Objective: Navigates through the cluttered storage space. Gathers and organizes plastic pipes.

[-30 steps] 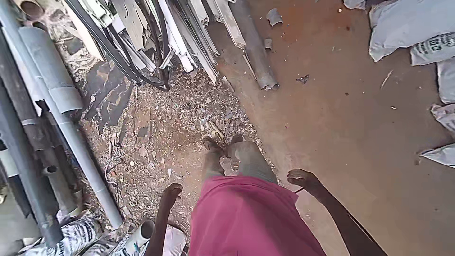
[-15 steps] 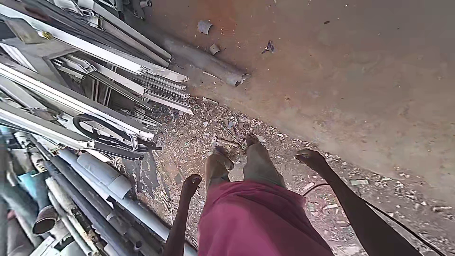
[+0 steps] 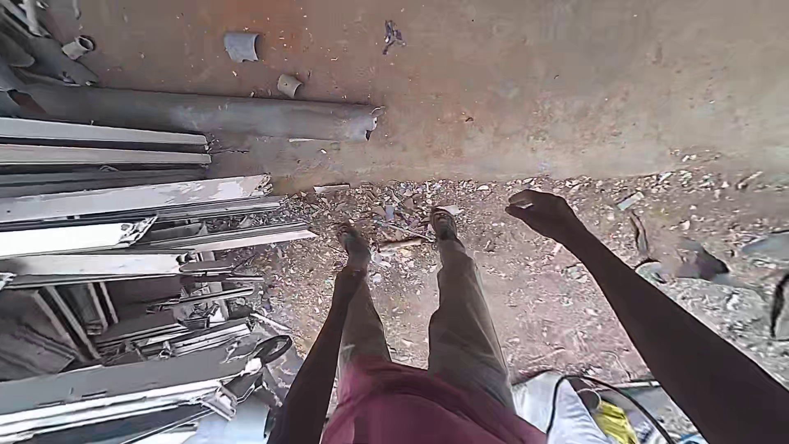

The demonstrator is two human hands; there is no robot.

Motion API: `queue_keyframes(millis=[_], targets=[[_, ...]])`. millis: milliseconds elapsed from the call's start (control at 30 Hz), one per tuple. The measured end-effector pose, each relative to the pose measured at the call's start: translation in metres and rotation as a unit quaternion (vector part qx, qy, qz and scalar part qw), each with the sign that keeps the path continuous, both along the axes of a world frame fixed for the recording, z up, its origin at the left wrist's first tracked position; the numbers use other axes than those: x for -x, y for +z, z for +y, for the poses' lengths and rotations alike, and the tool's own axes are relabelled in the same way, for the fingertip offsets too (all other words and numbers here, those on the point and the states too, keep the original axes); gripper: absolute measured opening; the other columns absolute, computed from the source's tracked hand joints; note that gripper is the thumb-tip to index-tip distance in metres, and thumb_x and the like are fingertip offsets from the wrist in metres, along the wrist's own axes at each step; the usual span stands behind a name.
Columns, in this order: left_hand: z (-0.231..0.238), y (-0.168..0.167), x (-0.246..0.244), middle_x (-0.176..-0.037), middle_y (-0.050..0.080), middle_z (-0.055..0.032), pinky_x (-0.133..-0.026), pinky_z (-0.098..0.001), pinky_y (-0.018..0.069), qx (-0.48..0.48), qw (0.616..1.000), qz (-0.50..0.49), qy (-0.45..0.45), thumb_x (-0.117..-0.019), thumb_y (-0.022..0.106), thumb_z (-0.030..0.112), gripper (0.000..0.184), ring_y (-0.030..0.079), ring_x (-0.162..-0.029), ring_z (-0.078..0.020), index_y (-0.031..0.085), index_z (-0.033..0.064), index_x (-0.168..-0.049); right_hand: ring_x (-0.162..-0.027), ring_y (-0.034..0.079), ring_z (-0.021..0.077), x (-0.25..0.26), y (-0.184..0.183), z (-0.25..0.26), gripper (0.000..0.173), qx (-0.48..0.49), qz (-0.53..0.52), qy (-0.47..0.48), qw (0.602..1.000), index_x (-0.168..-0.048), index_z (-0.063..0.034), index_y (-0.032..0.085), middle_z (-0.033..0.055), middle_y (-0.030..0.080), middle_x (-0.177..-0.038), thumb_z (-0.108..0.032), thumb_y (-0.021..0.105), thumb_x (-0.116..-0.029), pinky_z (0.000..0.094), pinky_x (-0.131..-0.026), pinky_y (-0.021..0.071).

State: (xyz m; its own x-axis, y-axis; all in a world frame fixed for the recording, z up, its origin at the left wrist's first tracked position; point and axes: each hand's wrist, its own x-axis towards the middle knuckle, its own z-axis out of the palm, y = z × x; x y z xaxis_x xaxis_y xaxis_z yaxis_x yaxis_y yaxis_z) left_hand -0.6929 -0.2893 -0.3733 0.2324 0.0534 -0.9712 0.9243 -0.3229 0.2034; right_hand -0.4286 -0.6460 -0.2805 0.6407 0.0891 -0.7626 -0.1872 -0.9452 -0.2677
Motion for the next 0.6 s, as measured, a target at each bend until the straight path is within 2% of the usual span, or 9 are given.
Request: queue_keyframes(millis=[67, 133, 267, 367, 433, 467, 533, 600], targets=[[0.012, -0.025, -0.02, -0.138, 0.06, -0.026, -0.11, -0.0477, 0.0445, 0.015, 0.998, 0.007, -0.065, -0.1061, 0.056, 0.023, 0.044, 0.059, -0.128, -0.0344, 0.056, -0.0035, -0.141, -0.098, 0.07, 0.043, 0.019, -0.019, 0.015, 0.028, -0.005, -0.01, -0.022, 1.0, -0.121, 0.0044, 0.068, 0.0271, 0.071, -0.111, -0.016, 0.066, -0.102, 0.0637, -0.09, 0.0512], [0.022, -0.039, -0.043, -0.14, 0.058, -0.0259, -0.11, -0.0504, 0.0427, -0.002, 0.994, 0.014, -0.109, -0.1067, 0.055, 0.024, 0.042, 0.057, -0.13, -0.0359, 0.057, -0.0016, -0.14, -0.098, 0.07, 0.0424, 0.044, -0.048, 0.031, 0.026, -0.004, 0.013, -0.028, 1.0, -0.119, 0.0042, 0.068, 0.0267, 0.071, -0.11, -0.015, 0.067, -0.1014, 0.0636, -0.091, 0.051], [0.05, -0.115, -0.08, -0.139, 0.06, -0.025, -0.114, -0.052, 0.0398, -0.068, 0.985, 0.014, -0.158, -0.108, 0.053, 0.026, 0.042, 0.055, -0.135, -0.0374, 0.059, -0.0013, -0.139, -0.113, 0.066, 0.044, 0.088, -0.142, 0.058, 0.032, 0.001, 0.098, -0.046, 0.994, -0.124, 0.0053, 0.066, 0.0283, 0.069, -0.119, -0.018, 0.064, -0.1023, 0.0617, -0.101, 0.045], [0.066, -0.173, -0.095, -0.132, 0.064, -0.0276, -0.109, -0.0588, 0.0427, -0.118, 0.982, -0.01, -0.149, -0.1082, 0.052, 0.024, 0.038, 0.059, -0.127, -0.0428, 0.062, -0.001, -0.135, -0.111, 0.067, 0.0385, 0.138, -0.236, 0.069, 0.032, -0.01, 0.138, -0.122, 0.983, -0.125, 0.0047, 0.066, 0.0264, 0.068, -0.121, -0.019, 0.062, -0.1029, 0.0554, -0.101, 0.0482], [0.069, -0.214, -0.1, -0.131, 0.064, -0.0273, -0.107, -0.0603, 0.0444, -0.144, 0.975, -0.017, -0.168, -0.1079, 0.052, 0.022, 0.037, 0.06, -0.125, -0.0435, 0.062, -0.0007, -0.135, -0.116, 0.065, 0.0401, 0.179, -0.289, 0.073, 0.032, -0.015, 0.156, -0.189, 0.969, -0.125, 0.0064, 0.066, 0.0283, 0.067, -0.124, -0.017, 0.064, -0.1021, 0.0567, -0.103, 0.0453], [0.073, -0.235, -0.103, -0.134, 0.063, -0.0262, -0.109, -0.0594, 0.0437, -0.151, 0.971, -0.009, -0.188, -0.1078, 0.052, 0.022, 0.038, 0.059, -0.128, -0.0424, 0.06, -0.0002, -0.138, -0.118, 0.064, 0.0405, 0.202, -0.311, 0.076, 0.033, -0.017, 0.168, -0.224, 0.96, -0.125, 0.0066, 0.065, 0.0285, 0.067, -0.124, -0.016, 0.064, -0.1019, 0.0569, -0.104, 0.0445], [0.079, -0.273, -0.124, -0.134, 0.063, -0.0266, -0.108, -0.0601, 0.0446, -0.177, 0.958, -0.021, -0.227, -0.1064, 0.054, 0.021, 0.038, 0.059, -0.128, -0.0427, 0.06, -0.0006, -0.137, -0.109, 0.067, 0.0406, 0.229, -0.365, 0.082, 0.031, -0.042, 0.161, -0.303, 0.938, -0.123, 0.0089, 0.065, 0.0295, 0.068, -0.119, -0.013, 0.066, -0.101, 0.0565, -0.099, 0.0504], [0.083, -0.295, -0.133, -0.136, 0.061, -0.028, -0.107, -0.0616, 0.0443, -0.2, 0.939, -0.012, -0.28, -0.1054, 0.055, 0.021, 0.04, 0.058, -0.129, -0.0437, 0.059, -0.0017, -0.138, -0.102, 0.067, 0.0407, 0.264, -0.398, 0.089, 0.034, -0.039, 0.198, -0.381, 0.902, -0.128, 0.0082, 0.062, 0.0298, 0.067, -0.117, -0.012, 0.066, -0.1011, 0.0561, -0.092, 0.0518]])
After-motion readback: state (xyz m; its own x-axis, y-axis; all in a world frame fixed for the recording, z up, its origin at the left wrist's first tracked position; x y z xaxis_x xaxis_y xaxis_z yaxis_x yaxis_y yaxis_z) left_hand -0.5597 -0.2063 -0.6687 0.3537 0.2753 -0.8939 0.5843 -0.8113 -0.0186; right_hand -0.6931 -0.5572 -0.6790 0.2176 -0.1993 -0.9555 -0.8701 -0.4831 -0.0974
